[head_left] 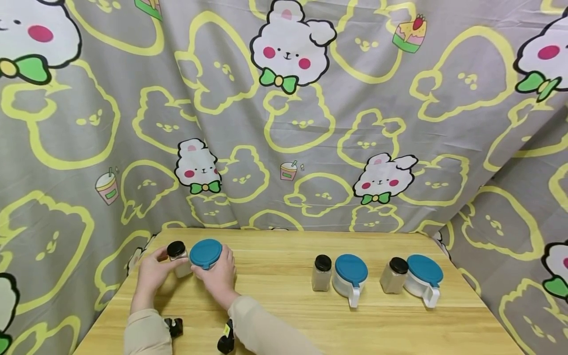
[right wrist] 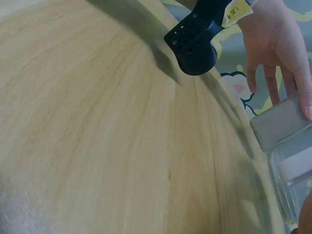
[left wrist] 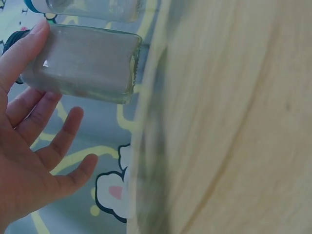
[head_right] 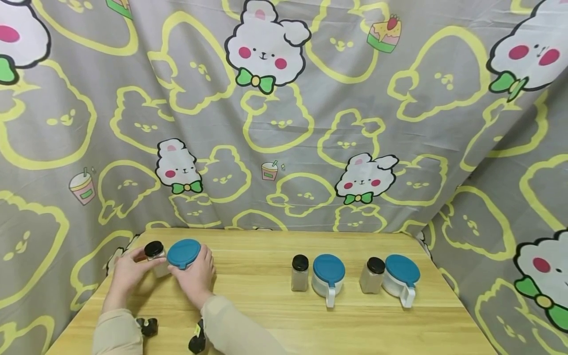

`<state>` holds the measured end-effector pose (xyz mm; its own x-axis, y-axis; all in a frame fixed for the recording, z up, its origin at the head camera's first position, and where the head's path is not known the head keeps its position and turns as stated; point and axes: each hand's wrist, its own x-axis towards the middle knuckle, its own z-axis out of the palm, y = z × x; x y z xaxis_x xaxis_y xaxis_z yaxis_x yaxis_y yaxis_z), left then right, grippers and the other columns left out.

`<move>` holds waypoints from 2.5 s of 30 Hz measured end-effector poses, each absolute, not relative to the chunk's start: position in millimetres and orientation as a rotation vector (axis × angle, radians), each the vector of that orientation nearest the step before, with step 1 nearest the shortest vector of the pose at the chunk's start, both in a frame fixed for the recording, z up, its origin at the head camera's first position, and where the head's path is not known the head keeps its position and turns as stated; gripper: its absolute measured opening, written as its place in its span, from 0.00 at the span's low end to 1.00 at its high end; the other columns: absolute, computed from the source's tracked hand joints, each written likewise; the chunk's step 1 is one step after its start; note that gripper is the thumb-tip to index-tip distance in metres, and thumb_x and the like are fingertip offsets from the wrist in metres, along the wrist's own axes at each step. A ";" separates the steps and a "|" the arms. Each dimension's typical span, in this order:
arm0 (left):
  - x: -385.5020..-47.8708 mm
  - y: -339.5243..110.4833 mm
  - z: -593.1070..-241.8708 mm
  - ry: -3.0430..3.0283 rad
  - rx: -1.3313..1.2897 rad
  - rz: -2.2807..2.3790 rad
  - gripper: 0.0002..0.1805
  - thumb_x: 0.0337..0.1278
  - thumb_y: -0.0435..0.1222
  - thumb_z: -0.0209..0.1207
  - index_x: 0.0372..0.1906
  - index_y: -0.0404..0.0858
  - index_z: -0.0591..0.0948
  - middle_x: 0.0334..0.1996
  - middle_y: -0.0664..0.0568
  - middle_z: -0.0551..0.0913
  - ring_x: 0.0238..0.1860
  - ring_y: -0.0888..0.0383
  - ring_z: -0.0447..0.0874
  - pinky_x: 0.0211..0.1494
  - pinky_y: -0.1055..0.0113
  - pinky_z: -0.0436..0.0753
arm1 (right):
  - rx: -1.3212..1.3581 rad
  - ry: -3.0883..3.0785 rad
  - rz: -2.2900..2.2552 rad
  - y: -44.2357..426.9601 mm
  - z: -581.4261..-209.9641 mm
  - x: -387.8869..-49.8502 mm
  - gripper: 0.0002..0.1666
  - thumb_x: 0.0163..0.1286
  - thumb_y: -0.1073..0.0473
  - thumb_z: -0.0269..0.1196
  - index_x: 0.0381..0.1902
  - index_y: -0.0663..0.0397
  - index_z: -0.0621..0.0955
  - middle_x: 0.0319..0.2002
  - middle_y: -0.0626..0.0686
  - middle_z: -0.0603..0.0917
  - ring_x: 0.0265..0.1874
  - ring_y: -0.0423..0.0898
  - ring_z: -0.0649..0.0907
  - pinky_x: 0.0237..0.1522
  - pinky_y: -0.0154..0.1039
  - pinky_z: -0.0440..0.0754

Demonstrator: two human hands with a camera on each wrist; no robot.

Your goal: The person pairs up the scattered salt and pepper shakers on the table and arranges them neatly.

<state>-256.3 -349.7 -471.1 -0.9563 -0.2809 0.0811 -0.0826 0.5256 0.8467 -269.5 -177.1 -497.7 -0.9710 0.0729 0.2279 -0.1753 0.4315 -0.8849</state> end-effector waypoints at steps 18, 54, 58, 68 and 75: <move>-243.8 -340.3 -463.4 -2.548 0.360 -1.386 0.47 0.50 0.52 0.70 0.70 0.31 0.66 0.66 0.28 0.66 0.67 0.35 0.63 0.68 0.40 0.65 | 0.096 -2.453 1.570 -168.4 -493.1 -265.9 0.56 0.43 0.40 0.78 0.67 0.50 0.67 0.62 0.52 0.73 0.58 0.53 0.75 0.56 0.56 0.74; -230.8 -325.4 -459.9 -2.538 0.308 -1.410 0.45 0.48 0.52 0.71 0.67 0.32 0.70 0.62 0.31 0.74 0.65 0.39 0.68 0.67 0.45 0.67 | 0.086 -2.373 1.694 -136.3 -499.1 -253.4 0.55 0.44 0.45 0.80 0.68 0.45 0.67 0.64 0.51 0.72 0.60 0.56 0.75 0.55 0.64 0.71; -229.5 -323.0 -459.8 -2.557 0.287 -1.422 0.45 0.48 0.52 0.71 0.67 0.32 0.69 0.62 0.31 0.74 0.66 0.38 0.68 0.68 0.44 0.66 | 0.106 -2.354 1.710 -130.4 -499.1 -250.2 0.54 0.44 0.46 0.80 0.68 0.45 0.67 0.63 0.52 0.72 0.60 0.56 0.75 0.56 0.63 0.73; -230.4 -319.5 -461.5 -2.590 0.222 -1.429 0.46 0.47 0.51 0.72 0.68 0.32 0.69 0.62 0.31 0.74 0.68 0.37 0.65 0.71 0.38 0.59 | 0.159 -2.328 1.732 -119.2 -499.5 -246.4 0.56 0.46 0.45 0.79 0.69 0.50 0.66 0.64 0.54 0.71 0.61 0.55 0.75 0.59 0.60 0.75; -231.2 -316.3 -458.9 -2.598 0.192 -1.421 0.45 0.47 0.50 0.72 0.68 0.32 0.69 0.62 0.30 0.74 0.67 0.37 0.66 0.71 0.38 0.60 | 0.167 -2.302 1.715 -117.3 -501.2 -246.4 0.54 0.44 0.47 0.80 0.68 0.48 0.67 0.62 0.52 0.73 0.60 0.53 0.76 0.58 0.59 0.75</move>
